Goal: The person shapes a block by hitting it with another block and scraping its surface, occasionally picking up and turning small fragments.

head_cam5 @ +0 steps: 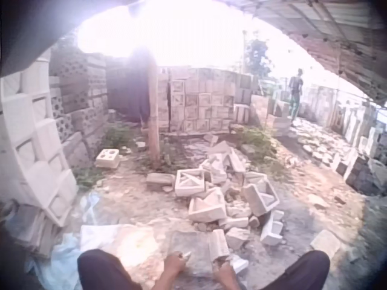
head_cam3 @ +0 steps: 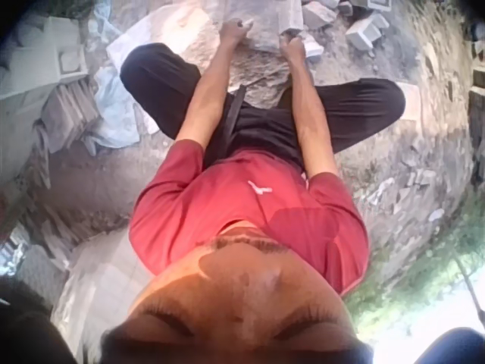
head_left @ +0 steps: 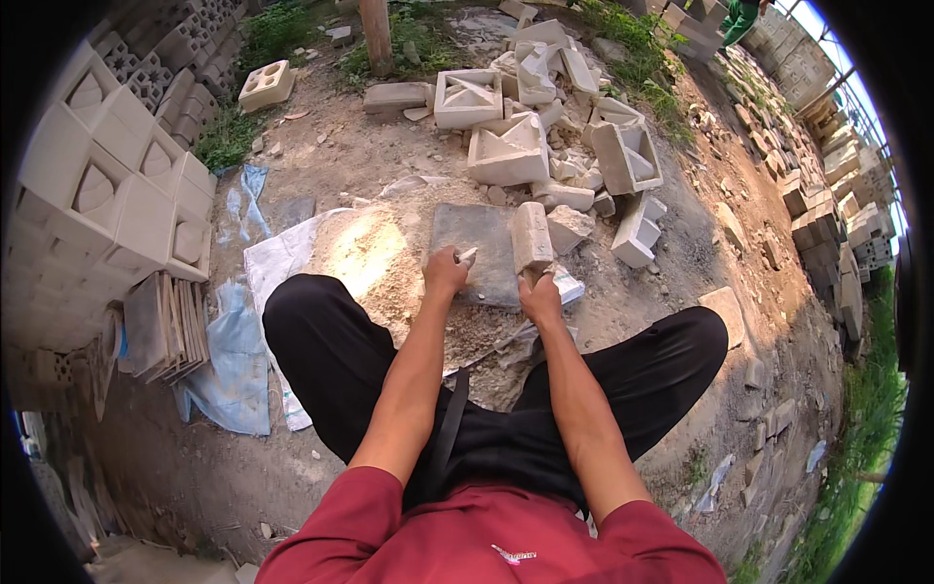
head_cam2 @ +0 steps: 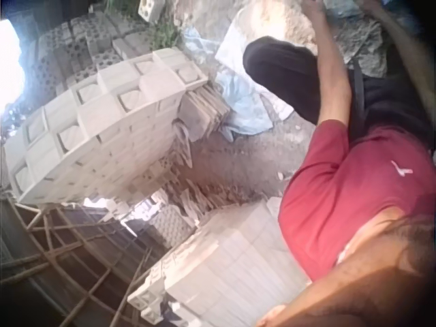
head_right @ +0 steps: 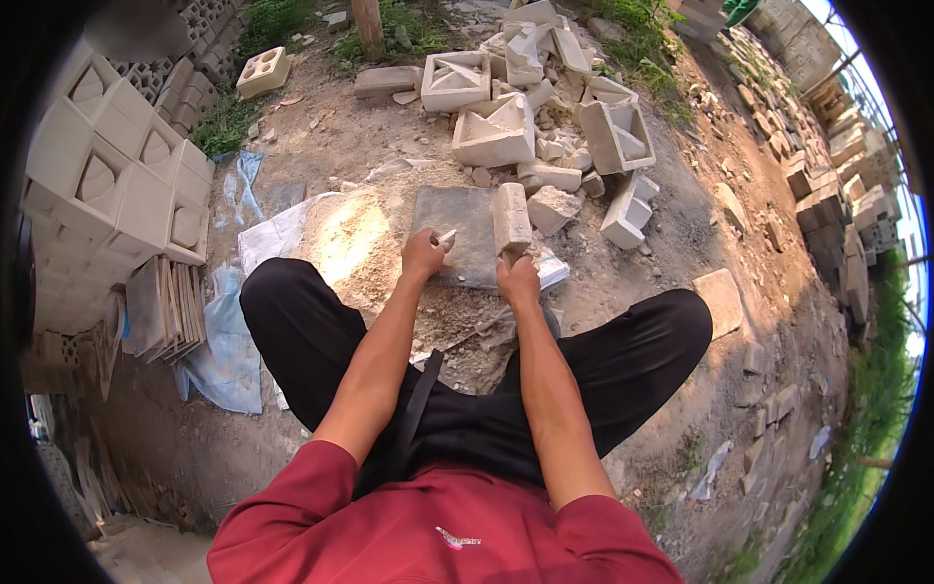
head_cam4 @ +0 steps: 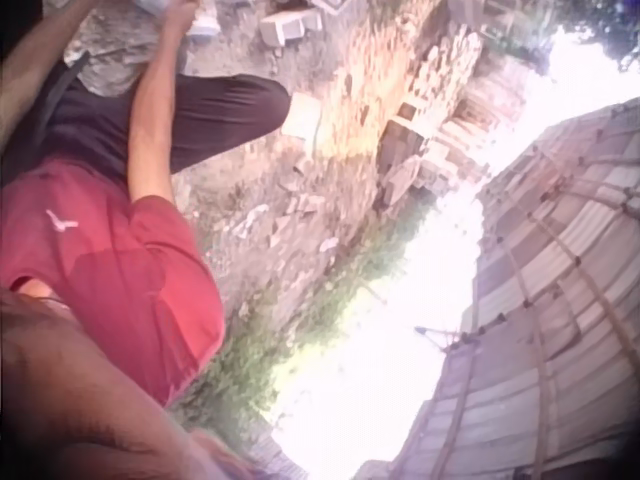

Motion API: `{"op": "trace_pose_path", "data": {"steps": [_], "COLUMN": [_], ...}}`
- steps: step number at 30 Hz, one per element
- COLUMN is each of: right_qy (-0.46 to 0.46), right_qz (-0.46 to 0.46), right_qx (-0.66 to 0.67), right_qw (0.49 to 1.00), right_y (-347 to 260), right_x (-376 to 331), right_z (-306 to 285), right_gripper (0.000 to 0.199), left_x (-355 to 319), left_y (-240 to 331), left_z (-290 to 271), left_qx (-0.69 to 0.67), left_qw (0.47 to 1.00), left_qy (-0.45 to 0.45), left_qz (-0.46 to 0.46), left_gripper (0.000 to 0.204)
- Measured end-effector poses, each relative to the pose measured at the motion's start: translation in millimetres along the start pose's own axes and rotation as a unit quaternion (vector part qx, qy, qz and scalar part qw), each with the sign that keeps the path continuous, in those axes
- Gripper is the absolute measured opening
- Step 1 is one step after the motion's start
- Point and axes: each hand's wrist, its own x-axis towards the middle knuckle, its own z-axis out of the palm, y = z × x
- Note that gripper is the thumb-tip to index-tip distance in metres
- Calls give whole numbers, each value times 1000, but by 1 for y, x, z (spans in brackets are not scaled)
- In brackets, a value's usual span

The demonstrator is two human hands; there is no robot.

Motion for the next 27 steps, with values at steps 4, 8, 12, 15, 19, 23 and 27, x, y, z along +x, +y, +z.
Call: {"op": "trace_pose_path", "data": {"steps": [4,8,12,15,19,23,27], "right_qy": [-74,-67,-9,41,-44,-87,-46], "right_qz": [-27,-3,-38,-74,-75,-86,-82], "right_qx": [-5,21,98,153,33,9,85], "right_qw": [997,998,994,985,996,992,992], "right_y": [-5,0,-33,-52,-39,-29,-54], "right_x": [0,4,-5,-18,-24,-15,-18], "right_z": [0,3,1,5,25,24,15], "right_gripper": [56,53,52,51,51,55,55], "left_x": [11,5,4,1,6,5,9], "left_y": [-4,7,-4,-5,-1,6,-7], "left_z": [11,20,19,21,20,18,14], "left_qx": [39,73,91,121,138,120,140], "left_qw": [999,997,993,989,986,990,985], "left_qy": [14,11,44,51,41,23,40], "left_qz": [1,29,59,69,83,69,87], "left_gripper": [26,25,22,17,15,13,15]}}
